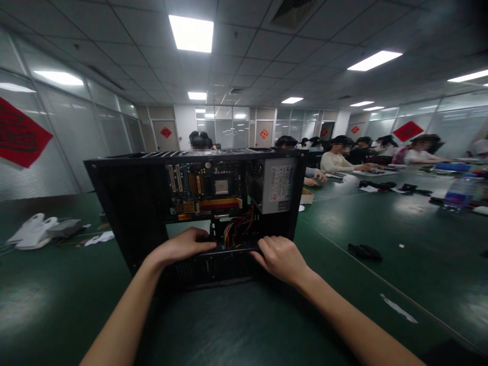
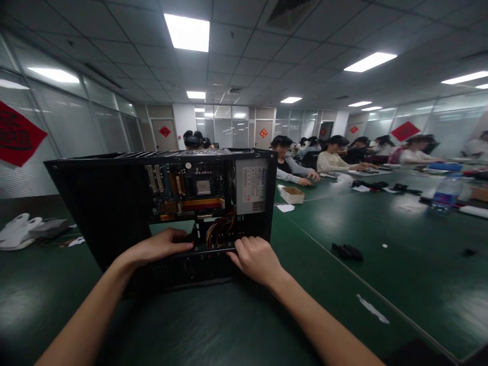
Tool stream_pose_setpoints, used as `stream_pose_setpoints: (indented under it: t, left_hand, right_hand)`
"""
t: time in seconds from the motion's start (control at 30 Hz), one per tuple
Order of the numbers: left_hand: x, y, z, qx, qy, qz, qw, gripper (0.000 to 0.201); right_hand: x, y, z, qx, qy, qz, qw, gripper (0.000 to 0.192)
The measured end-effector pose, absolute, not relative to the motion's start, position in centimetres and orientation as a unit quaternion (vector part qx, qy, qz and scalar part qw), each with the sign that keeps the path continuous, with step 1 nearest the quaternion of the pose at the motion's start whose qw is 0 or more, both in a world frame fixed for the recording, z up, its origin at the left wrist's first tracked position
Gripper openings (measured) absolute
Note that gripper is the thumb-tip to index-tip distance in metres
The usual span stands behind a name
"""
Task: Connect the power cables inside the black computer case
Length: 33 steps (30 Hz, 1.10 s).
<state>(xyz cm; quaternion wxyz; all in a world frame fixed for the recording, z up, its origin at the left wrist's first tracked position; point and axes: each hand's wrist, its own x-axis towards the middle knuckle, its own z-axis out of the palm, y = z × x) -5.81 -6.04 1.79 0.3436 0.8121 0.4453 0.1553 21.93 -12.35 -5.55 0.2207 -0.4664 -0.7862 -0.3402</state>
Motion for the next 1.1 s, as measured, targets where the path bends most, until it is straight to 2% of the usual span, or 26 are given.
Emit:
stream_pose_setpoints:
  t: [0.2,0.43,0.6,0.93,1.1]
  left_hand:
    - [-5.3,-5.9,2.0,0.808,0.426,0.197,0.357,0.045]
    - [-5.1,-5.6,2.1,0.754,0.470,0.268,0.373,0.063]
    - [-5.2,-5.5,1.8,0.724,0.489,0.288,0.393,0.067]
    - [-5.4,-6.5,2.3,0.724,0.442,0.272,0.454,0.052]
    - [-5.6,-6.8,2.8,0.716,0.428,0.254,0.490,0.051]
  right_hand:
    - [21.4,-13.2,-5.2,-0.486,-0.786,-0.308,0.224,0.030]
    - [21.1,-13.3,-5.3,-0.505,-0.778,-0.293,0.232,0.029]
    - [20.9,-13.2,-5.3,-0.516,-0.771,-0.289,0.237,0.029]
    - [20.8,-13.5,-5.2,-0.514,-0.777,-0.263,0.252,0.023]
    - [20.7,-13.5,-5.3,-0.519,-0.776,-0.256,0.250,0.019]
